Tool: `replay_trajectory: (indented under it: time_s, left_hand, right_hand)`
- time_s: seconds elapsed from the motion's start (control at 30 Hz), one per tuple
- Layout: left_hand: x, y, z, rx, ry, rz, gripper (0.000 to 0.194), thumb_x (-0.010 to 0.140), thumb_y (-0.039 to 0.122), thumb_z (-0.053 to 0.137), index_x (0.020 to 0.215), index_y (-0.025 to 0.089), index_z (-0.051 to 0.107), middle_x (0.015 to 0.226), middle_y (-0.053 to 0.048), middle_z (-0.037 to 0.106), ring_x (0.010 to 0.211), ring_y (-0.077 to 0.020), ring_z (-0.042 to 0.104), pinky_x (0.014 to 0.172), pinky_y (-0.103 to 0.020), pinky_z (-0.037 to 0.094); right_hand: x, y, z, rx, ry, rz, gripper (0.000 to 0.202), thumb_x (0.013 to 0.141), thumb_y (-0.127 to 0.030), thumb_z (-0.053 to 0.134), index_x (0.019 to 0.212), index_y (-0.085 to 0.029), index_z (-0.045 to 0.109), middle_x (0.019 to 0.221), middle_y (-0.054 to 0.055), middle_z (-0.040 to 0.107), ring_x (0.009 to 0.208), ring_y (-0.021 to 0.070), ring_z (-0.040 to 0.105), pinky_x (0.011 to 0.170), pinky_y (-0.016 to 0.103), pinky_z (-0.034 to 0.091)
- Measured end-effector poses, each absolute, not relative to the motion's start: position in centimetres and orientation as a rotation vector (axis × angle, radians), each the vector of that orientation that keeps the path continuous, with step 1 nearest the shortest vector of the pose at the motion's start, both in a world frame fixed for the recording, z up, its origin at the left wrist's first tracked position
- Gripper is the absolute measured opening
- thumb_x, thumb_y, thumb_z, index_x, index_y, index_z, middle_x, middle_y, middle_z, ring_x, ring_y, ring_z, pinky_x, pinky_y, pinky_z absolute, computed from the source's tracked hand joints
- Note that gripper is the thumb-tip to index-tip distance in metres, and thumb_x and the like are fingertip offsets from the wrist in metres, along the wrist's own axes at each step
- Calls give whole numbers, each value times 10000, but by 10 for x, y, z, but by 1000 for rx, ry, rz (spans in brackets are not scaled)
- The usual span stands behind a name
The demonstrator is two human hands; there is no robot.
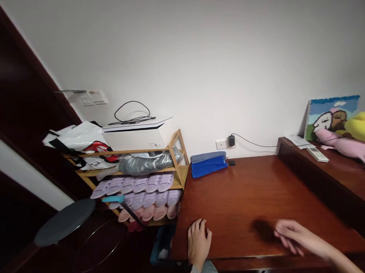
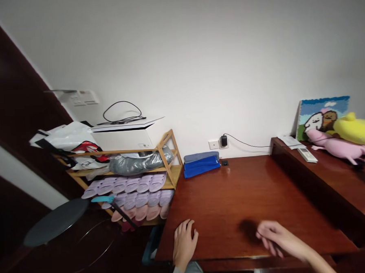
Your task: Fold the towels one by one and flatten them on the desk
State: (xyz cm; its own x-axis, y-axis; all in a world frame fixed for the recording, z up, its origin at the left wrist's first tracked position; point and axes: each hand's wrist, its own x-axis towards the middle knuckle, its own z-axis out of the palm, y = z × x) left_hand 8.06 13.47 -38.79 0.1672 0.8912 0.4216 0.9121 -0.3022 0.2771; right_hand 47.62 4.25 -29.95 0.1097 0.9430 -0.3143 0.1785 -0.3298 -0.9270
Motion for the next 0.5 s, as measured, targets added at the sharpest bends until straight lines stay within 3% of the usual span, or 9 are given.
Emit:
replay_trajectory:
  time_s: [0.03,0.1,0.17,0.23,0.37,0.43,0.5]
  left_hand:
    - [80,134,-389,-2365,-1838,-823,352,926,171,516,1220,214,705,1251,-84,708,1202,-264,619,1083,-459,463]
    - [79,133,-392,-2353,-1847,-855,365,914,163,517,1221,224,705,1254,-77,709,1201,-267,618,1079,-467,469]
    - [79,133,-397,-2339,-1842,-889,380,901,157,520,1221,237,707,1258,-72,710,1202,-271,618,1072,-473,478]
    - [78,133,-403,-2319,-1828,-920,398,889,154,527,1232,249,704,1264,-70,713,1202,-278,619,1068,-479,486]
    - [75,136,-422,-2240,-1810,-961,406,842,161,573,1209,265,712,1243,-66,732,1174,-295,640,1050,-484,498]
    - [74,137,-432,-2229,-1785,-949,414,812,168,602,1197,271,716,1241,-68,739,1158,-299,653,1038,-482,504]
    - [73,138,-444,-2238,-1768,-928,442,789,177,625,1210,280,711,1260,-71,737,1163,-305,657,1037,-485,503]
  right_hand:
    - [464,70,-301,-1568,-1267,1338,356,878,-620,706,931,-272,756,902,98,742,747,225,699,575,329,549]
    - [428,138,-305,-1434,-1640,1253,408,922,-599,592,964,-229,761,931,98,759,829,244,716,706,363,579]
    - [384,209,-311,-1498,-1961,871,316,929,-436,564,1014,-216,774,1104,108,765,1035,249,703,962,388,541]
    - [344,272,-318,-1600,-2140,623,307,911,-327,559,1100,-228,780,1298,110,717,1191,252,651,1082,388,464]
    - [290,361,-332,-1728,-2191,493,406,903,-258,565,1268,-252,742,1613,102,485,1461,311,431,1206,466,307]
    - [275,392,-339,-1806,-2177,458,400,915,-240,545,1260,-240,746,1650,111,433,1521,343,334,1227,525,240]
    - [264,416,-346,-1866,-2160,440,394,921,-219,529,1248,-221,750,1643,137,439,1522,366,327,1217,561,230]
